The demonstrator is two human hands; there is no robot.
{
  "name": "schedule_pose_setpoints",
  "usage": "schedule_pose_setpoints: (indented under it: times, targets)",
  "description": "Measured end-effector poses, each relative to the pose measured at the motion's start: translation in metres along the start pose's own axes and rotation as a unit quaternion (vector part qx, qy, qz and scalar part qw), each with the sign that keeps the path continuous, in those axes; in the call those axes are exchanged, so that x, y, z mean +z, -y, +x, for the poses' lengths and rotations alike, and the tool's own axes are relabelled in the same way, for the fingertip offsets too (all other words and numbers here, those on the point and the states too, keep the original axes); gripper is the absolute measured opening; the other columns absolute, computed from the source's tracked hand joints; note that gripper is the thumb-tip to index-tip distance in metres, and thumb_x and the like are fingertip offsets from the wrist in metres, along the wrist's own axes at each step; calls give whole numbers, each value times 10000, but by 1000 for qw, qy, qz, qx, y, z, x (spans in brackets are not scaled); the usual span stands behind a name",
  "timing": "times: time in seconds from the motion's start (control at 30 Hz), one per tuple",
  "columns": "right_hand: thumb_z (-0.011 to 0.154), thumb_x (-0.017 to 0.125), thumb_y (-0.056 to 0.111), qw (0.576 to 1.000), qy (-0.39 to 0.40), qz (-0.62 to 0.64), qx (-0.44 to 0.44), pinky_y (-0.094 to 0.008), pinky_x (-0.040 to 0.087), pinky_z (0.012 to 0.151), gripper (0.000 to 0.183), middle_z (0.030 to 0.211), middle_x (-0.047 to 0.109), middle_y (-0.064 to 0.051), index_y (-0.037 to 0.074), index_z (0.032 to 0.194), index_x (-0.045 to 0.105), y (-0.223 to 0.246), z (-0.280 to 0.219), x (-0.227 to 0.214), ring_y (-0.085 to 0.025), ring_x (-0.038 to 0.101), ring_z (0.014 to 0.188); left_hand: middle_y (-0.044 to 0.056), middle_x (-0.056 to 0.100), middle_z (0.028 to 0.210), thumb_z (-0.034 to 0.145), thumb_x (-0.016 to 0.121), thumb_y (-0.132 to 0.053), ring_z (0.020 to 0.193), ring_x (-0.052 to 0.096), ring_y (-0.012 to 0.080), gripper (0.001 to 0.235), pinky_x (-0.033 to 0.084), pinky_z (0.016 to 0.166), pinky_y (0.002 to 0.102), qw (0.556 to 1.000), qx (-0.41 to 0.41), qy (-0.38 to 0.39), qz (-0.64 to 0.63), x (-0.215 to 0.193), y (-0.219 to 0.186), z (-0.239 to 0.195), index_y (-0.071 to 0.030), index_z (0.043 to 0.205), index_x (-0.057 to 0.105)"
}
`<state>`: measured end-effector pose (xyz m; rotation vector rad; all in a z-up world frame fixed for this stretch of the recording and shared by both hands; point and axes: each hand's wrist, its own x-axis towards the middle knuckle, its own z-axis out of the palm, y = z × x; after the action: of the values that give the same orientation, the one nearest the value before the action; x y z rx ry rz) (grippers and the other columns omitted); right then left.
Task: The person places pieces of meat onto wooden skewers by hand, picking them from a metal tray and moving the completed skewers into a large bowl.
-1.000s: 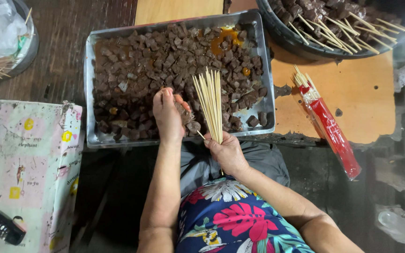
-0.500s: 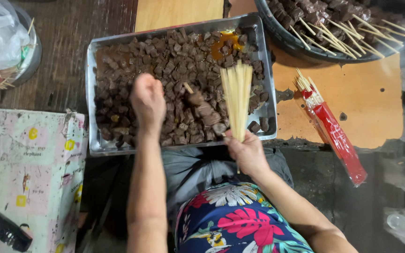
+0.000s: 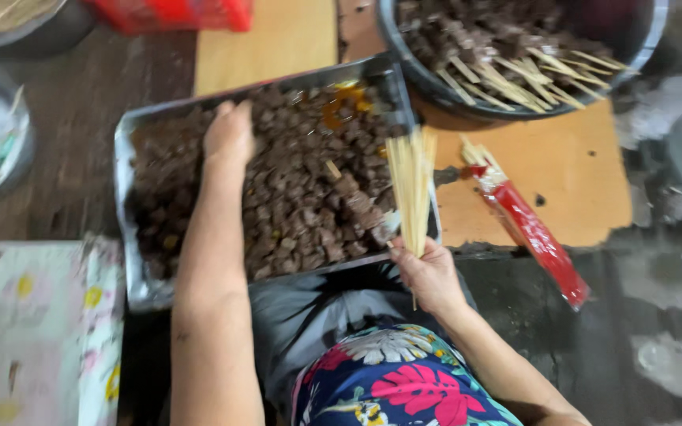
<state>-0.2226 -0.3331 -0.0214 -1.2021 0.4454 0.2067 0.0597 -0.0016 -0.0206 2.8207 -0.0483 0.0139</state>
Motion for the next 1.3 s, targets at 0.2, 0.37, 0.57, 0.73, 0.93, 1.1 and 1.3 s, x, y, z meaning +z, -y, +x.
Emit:
schedule_pose_setpoints:
  times: [0.2, 0.37, 0.57, 0.73, 0.93, 1.1, 1.3]
  targets:
    - [911, 673, 11, 1000, 14, -17, 8, -216, 340, 422, 111, 659, 585, 39, 42, 1011, 711, -1, 2, 4, -44, 453, 488, 260, 654, 1185, 836, 707, 50, 1047, 656, 424, 356, 529, 892, 493, 998, -15, -64, -25, 11, 20, -7, -11, 1185, 670]
    - [925, 682, 25, 1000, 20, -16, 13, -213, 339, 425, 78, 647, 579, 54, 34, 994, 715, 4, 5, 11, -35, 436, 487, 175, 694, 1004, 895, 687, 54, 720, 684, 245, 362, 504, 616, 377, 862, -145, -85, -478, 5, 15, -36, -4, 1250, 647]
    - [933, 686, 9, 996, 90, 15, -5, -197, 354, 457, 102, 701, 626, 46, 42, 1018, 731, -9, 6, 27, -22, 459, 520, 136, 720, 967, 980, 595, -56, 727, 729, 221, 263, 634, 603, 319, 607, -169, -24, -776, -31, -25, -113, 7, 1235, 606]
    - [941, 696, -13, 993, 118, 5, -25, -188, 415, 547, 115, 789, 669, 31, 30, 1035, 746, -26, 7, 36, -24, 519, 622, 129, 726, 983, 1002, 584, -75, 780, 738, 224, 265, 626, 608, 310, 640, -208, -66, -737, -58, -62, -150, 12, 1251, 612]
    - [938, 698, -39, 990, 119, -34, -65, -205, 498, 694, 131, 891, 704, 29, 17, 1044, 751, -33, 3, 36, -36, 584, 771, 131, 720, 999, 1017, 562, -83, 826, 751, 224, 269, 635, 639, 297, 640, -182, -59, -744, -65, -70, -165, 42, 1253, 590]
    - [936, 690, -45, 988, 133, -38, -74, -218, 538, 763, 136, 919, 725, 21, 19, 1044, 745, -36, 0, 32, -44, 625, 817, 121, 719, 994, 1015, 563, -51, 830, 752, 212, 230, 638, 653, 283, 658, -148, -40, -737, -67, -67, -171, 38, 1220, 616]
    - [945, 691, -47, 987, 135, -38, -80, -226, 535, 782, 137, 943, 723, 15, 10, 1056, 749, -38, -1, 36, -50, 621, 838, 117, 743, 959, 982, 628, -21, 827, 759, 191, 173, 635, 658, 274, 674, -123, -23, -728, -63, -60, -180, 31, 1144, 665]
